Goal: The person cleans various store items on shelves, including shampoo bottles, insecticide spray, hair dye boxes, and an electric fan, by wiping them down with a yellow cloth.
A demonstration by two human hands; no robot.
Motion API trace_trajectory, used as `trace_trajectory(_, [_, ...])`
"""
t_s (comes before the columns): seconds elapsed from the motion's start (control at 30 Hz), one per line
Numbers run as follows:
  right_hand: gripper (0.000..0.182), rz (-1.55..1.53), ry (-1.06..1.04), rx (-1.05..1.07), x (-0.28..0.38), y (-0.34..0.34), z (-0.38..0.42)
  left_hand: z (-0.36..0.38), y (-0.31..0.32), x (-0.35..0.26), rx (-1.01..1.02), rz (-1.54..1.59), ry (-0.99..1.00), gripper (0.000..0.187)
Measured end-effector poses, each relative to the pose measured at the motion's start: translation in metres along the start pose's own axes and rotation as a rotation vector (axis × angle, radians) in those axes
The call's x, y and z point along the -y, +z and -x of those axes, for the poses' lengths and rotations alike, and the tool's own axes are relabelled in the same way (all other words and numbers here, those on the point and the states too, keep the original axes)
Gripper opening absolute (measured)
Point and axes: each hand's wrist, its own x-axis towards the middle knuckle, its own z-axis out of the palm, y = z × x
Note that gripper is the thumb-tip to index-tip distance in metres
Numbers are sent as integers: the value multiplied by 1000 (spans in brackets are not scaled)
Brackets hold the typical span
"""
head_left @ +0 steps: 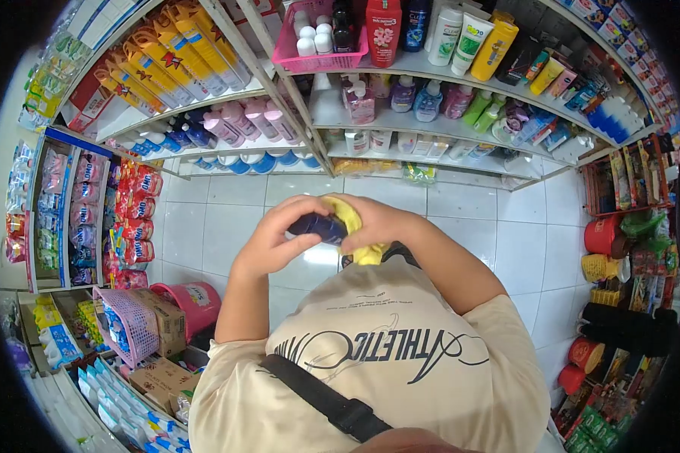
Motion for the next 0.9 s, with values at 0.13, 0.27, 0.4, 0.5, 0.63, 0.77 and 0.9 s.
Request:
trace_trajectory(0.13, [70,-9,45,64,9,26,-11,14,-23,-11,111,-164,60,36])
trace_trajectory(0.27, [65,-242,4,-195,-11,38,-22,18,11,-4,-563,197,-145,46])
trace_trajectory(0.4, [55,-395,-155,-516,-8,34,-34,30,50,55,-721,263,-126,50])
trace_trajectory(0.5, [49,-409,-353,-695,12,43,-39,29,69,56,-600,991,-434,44])
trace_trajectory(0.63, [42,-422,-364,-837,11,53,-43,33,66,77,-584,597,-421,41])
trace_trajectory(0.77, [37,31,-487,-1030,-10,53,-44,30,61,68,-468,300,-331,42])
trace_trajectory(0.9, [28,-18,-435,-1102,19,28,-39,20,74,52,-489,400,-321,42])
